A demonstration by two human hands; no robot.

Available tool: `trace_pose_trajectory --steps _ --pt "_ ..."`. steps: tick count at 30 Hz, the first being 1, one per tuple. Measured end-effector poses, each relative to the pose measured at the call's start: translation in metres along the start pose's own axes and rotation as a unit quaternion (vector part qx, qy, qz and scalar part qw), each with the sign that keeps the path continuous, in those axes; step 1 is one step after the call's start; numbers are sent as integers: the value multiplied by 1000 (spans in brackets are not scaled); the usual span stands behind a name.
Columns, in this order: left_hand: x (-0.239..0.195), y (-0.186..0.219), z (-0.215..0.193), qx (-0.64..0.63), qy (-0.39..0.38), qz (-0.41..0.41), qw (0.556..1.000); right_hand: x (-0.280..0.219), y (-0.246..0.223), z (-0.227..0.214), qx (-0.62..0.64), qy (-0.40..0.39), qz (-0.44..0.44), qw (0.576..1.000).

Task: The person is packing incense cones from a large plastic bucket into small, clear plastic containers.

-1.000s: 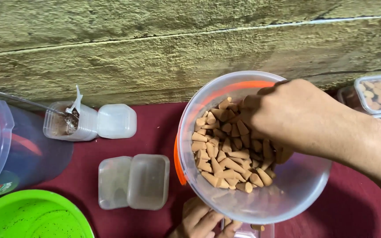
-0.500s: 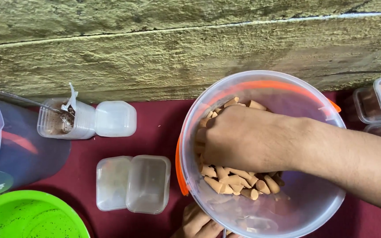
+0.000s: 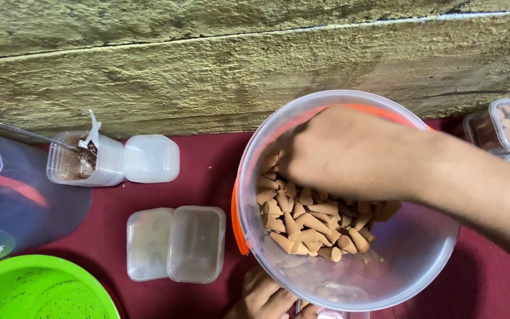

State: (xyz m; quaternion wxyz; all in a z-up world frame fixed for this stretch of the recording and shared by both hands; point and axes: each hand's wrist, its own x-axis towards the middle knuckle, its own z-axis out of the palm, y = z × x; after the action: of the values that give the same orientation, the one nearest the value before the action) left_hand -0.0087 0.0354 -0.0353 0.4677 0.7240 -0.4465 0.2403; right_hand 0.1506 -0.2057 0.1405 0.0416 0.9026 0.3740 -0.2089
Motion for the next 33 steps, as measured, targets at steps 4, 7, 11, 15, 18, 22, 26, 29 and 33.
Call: trace_pose_trajectory --steps 4,7,11,15,18,22,26,29,33 --pt "40 -20 10 -3 -1 1 1000 -23 11 -9 -79 -36 75 993" --pt "42 -20 11 -15 0 2 1000 -30 14 -8 -106 -160 179 965" --pt "47 -17 9 -11 -8 0 1000 -35 14 2 -109 -141 184 967" --pt "47 -18 11 -34 2 -2 999 -38 0 -6 -117 -219 179 952" --pt "44 -16 9 -34 0 -13 999 -39 -3 3 -127 -229 165 951" --pt "54 -11 6 -41 -4 -19 999 -41 -3 16 -139 -182 150 962" --pt "61 -10 4 -70 -9 -7 997 -36 4 42 -146 -94 134 976" --pt "56 -11 2 -89 -32 -9 995 -36 5 44 -151 -119 140 971" --pt "55 -12 2 -83 -31 7 996 -46 2 31 -127 -87 147 977"
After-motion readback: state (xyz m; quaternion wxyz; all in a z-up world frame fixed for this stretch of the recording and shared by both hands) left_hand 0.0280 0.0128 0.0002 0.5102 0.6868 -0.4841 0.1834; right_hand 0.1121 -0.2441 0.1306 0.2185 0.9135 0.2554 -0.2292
